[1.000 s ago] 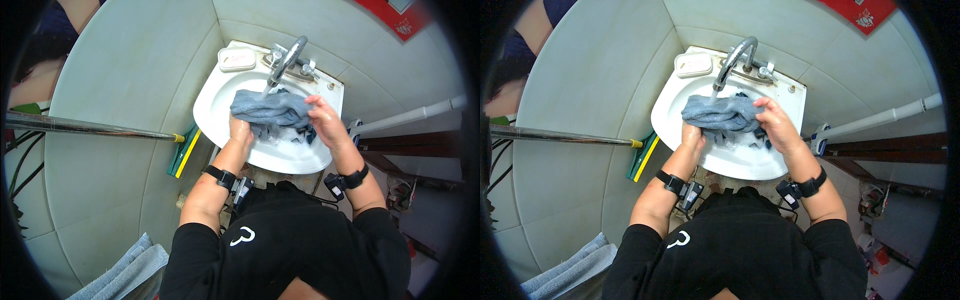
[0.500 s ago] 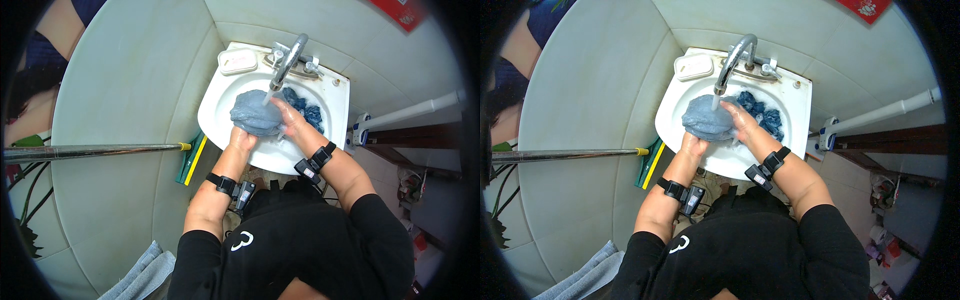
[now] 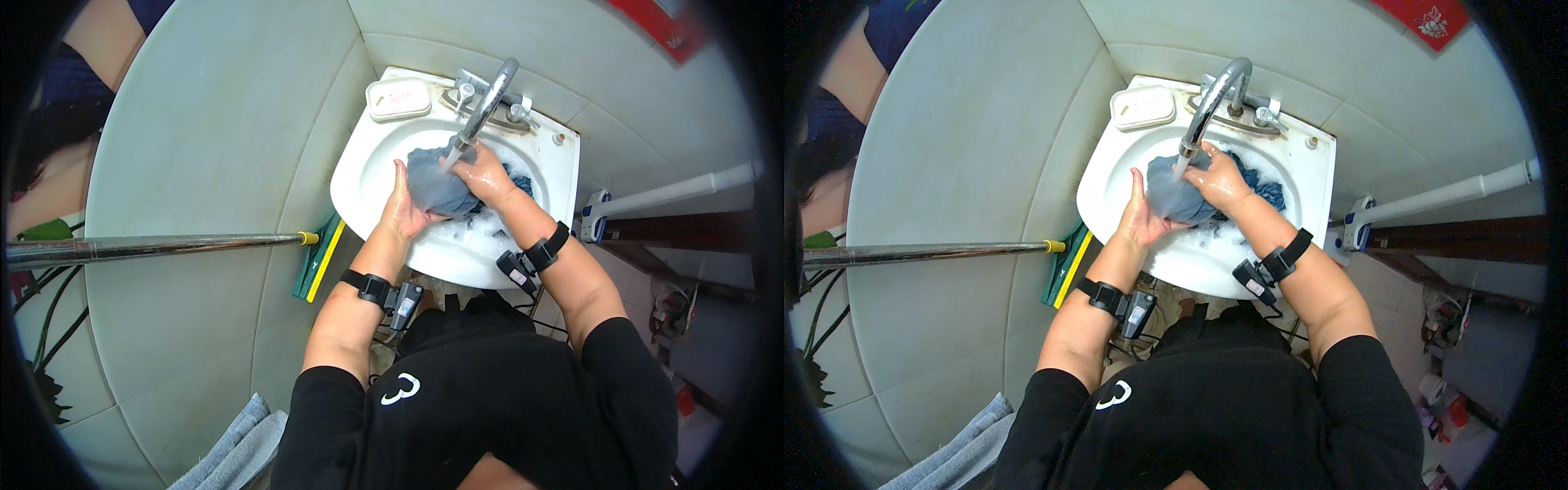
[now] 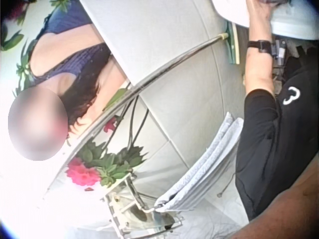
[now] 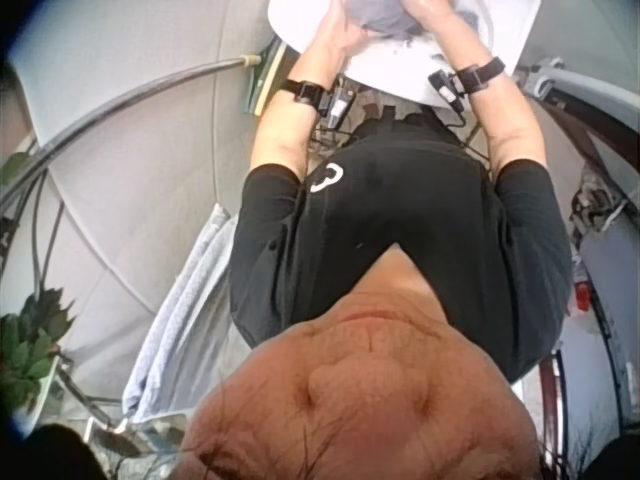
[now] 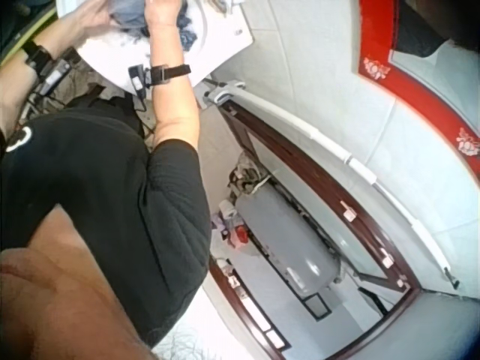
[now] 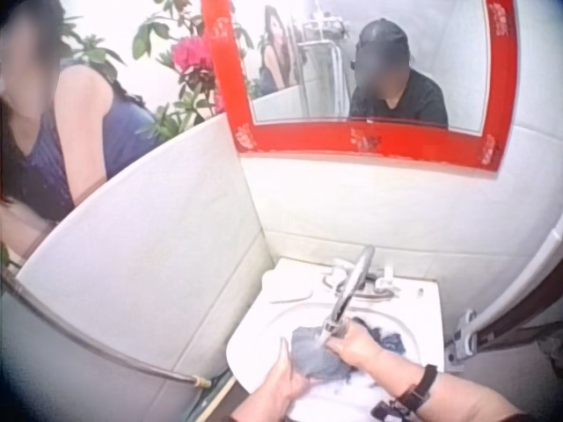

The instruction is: The person washes a piece of blue cloth by hand in a sink, rubbing it with soap and rinsing it under running water.

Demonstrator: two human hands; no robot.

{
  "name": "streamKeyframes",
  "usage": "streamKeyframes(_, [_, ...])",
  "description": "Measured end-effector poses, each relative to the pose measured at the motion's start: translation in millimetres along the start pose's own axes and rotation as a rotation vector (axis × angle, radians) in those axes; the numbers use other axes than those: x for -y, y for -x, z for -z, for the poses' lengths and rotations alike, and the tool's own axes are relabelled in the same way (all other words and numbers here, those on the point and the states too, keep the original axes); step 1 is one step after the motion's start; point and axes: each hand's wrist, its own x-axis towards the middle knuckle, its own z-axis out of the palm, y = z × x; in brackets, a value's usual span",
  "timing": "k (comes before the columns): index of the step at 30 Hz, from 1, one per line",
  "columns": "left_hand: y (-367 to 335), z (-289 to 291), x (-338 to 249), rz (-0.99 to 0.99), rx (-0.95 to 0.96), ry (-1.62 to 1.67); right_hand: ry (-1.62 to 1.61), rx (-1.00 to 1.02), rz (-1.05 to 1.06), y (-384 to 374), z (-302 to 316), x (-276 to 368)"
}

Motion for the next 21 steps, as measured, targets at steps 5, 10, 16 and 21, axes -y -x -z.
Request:
streamKeyframes(5, [-11.8,-2.4,8.7,-0.063,-0.139,0.110,-0.333,0.098,-0.283,5.2,-1.3,2.2])
streamKeyframes(10, [-17.5,-10.7,9.8,-0.128,-0.126,0.136,-0.381,0.070,-0.431,1.3,-0.3,-8.5])
streamKeyframes(16, [-14.1,-20.7,15.8,-0.211,-0.319,0.123,0.312,-0.076,0.334,17.4,-6.8,-19.5])
streamKeyframes(21, [-13.1,-29.8,21.6,-0.474,-0.393,-0.083,0.045,-0.010,-0.034,10.1,-7.2,-23.0])
